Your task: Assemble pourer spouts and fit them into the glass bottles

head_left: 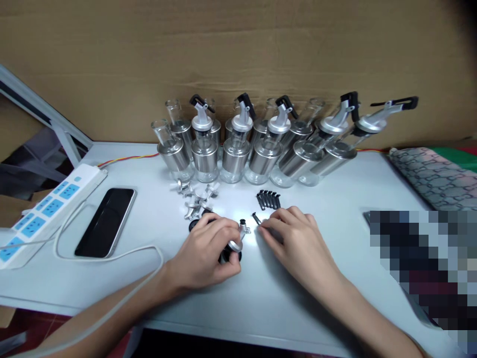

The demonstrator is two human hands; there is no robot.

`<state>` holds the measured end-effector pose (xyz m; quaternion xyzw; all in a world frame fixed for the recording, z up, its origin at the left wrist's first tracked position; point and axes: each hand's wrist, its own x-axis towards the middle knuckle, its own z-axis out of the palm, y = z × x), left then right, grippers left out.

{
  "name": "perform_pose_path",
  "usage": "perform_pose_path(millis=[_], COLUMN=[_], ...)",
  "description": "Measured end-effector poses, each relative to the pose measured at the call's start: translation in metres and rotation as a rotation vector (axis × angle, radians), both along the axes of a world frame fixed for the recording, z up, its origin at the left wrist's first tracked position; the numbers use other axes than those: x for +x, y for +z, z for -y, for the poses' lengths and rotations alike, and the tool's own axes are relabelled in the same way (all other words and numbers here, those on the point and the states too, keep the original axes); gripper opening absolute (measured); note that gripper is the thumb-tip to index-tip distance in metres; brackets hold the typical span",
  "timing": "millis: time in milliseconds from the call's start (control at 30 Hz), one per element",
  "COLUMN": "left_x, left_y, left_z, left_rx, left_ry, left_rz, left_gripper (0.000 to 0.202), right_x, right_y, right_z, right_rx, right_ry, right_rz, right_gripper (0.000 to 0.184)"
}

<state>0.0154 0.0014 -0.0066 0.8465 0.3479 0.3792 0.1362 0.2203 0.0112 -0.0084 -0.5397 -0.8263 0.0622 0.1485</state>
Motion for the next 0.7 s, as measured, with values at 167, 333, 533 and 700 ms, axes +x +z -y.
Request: perform_pose_path(millis=[167, 333, 533, 700], left_x=[0.001, 0.0, -0.001, -0.001], left_y=[-0.001, -0.003, -0.001, 0.0], left_z=[0.001, 0.001, 0.003, 0.005], left_rx=[0.013, 0.007, -0.034, -0.073], left_ry=[0.036, 0.02, 0.015, 0.002], left_rz=[0.008, 0.046, 0.022, -0.037], left_gripper=[0.018, 0.034, 0.057, 0.067], right_x=[0.002, 0.001, -0.001, -0.005], right_y=[-0.003, -0.007, 0.002, 0.015], right_z=[-0.001, -0.001, 0.002, 0.008], right_rx=[0.096, 0.055, 0.026, -0.117], right_ry=[-0.042, -0.026, -0.027, -0.027], right_rz=[0.073, 0.073, -0.208, -0.579], right_gripper=[0.01, 0.016, 0.011, 0.01])
